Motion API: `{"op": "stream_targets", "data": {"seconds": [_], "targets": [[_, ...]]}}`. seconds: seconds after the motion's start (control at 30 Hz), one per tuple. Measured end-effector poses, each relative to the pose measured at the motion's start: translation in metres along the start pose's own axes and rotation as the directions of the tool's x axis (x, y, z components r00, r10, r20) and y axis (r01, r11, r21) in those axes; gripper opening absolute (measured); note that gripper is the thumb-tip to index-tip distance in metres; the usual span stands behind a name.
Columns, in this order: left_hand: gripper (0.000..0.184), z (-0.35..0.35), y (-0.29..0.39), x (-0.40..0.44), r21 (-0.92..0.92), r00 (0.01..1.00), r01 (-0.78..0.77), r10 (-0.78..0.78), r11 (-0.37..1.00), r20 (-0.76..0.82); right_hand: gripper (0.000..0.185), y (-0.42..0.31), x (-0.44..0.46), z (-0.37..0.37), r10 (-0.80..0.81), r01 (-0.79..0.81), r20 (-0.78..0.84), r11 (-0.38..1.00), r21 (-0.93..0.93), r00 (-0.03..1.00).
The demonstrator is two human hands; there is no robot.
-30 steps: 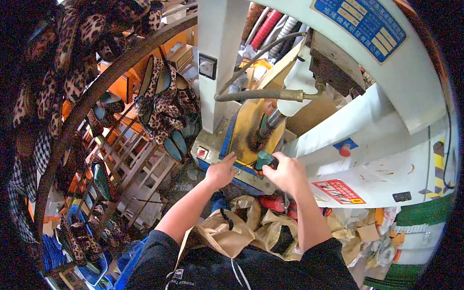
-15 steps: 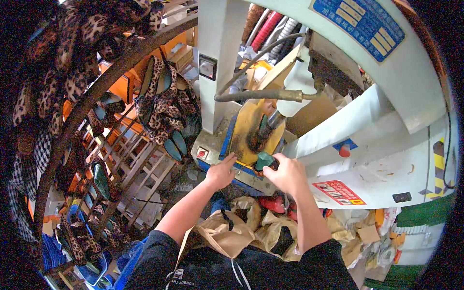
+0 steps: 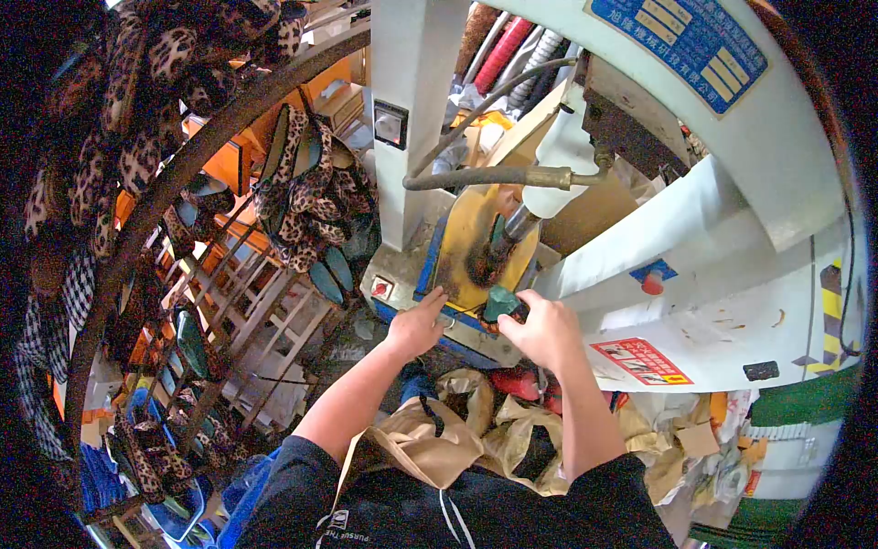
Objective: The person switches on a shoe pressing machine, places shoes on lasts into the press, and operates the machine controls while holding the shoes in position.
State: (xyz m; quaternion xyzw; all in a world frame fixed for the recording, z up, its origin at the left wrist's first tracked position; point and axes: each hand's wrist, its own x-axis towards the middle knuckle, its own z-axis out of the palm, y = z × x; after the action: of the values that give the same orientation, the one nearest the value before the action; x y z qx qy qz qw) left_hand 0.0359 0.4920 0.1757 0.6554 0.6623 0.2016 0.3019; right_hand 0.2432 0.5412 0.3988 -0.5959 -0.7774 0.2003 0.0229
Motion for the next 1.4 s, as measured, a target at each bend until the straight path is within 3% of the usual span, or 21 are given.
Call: {"op": "stream_targets", "data": {"seconds": [0.13,0.23,0.3,0.37,0.43,0.5,0.63,0.97,1.4], "targets": [[0.059,-0.002,0.001,0.000,-0.028,0.999,-0.013,0.012,1.000,-0.038,0.058,0.002,0.000,0.001,0.006,-0.006,0.000,0.999,0.031,1.000],[0.050,-0.017,0.003,0.017,-0.175,0.992,0.101,-0.112,0.979,-0.055,0.056,-0.001,-0.002,0.000,0.005,-0.004,-0.002,0.999,0.046,1.000],[0.037,-0.070,0.019,0.030,-0.376,0.888,-0.040,-0.140,0.926,-0.438,0.055,-0.005,-0.003,-0.003,0.009,-0.009,-0.001,0.998,0.060,1.000],[0.036,-0.126,0.022,0.055,-0.424,0.816,-0.007,-0.240,0.906,-0.526,0.054,-0.007,-0.005,-0.006,0.023,-0.024,0.009,0.997,0.078,1.000],[0.042,-0.175,0.036,0.066,-0.394,0.636,-0.180,-0.199,0.901,-0.746,0.054,-0.001,-0.002,-0.004,0.028,-0.028,0.017,0.999,0.043,0.999],[0.052,-0.205,0.033,0.084,-0.293,0.586,-0.224,-0.112,0.929,-0.802,0.053,0.002,0.000,-0.001,0.024,-0.024,0.011,0.999,0.028,1.000],[0.056,-0.234,0.035,0.103,-0.168,0.552,-0.251,-0.002,0.953,-0.834,0.051,0.003,-0.001,0.002,0.011,-0.011,0.001,1.000,0.000,1.000],[0.036,-0.244,0.039,0.112,-0.120,0.533,-0.273,0.046,0.954,-0.845,0.051,-0.002,0.003,0.005,-0.012,0.011,-0.013,0.999,-0.035,1.000],[0.036,-0.249,0.046,0.110,-0.244,0.564,-0.235,-0.072,0.941,-0.823,0.051,-0.005,0.005,0.001,-0.029,0.028,-0.013,0.999,-0.021,1.000]]}}
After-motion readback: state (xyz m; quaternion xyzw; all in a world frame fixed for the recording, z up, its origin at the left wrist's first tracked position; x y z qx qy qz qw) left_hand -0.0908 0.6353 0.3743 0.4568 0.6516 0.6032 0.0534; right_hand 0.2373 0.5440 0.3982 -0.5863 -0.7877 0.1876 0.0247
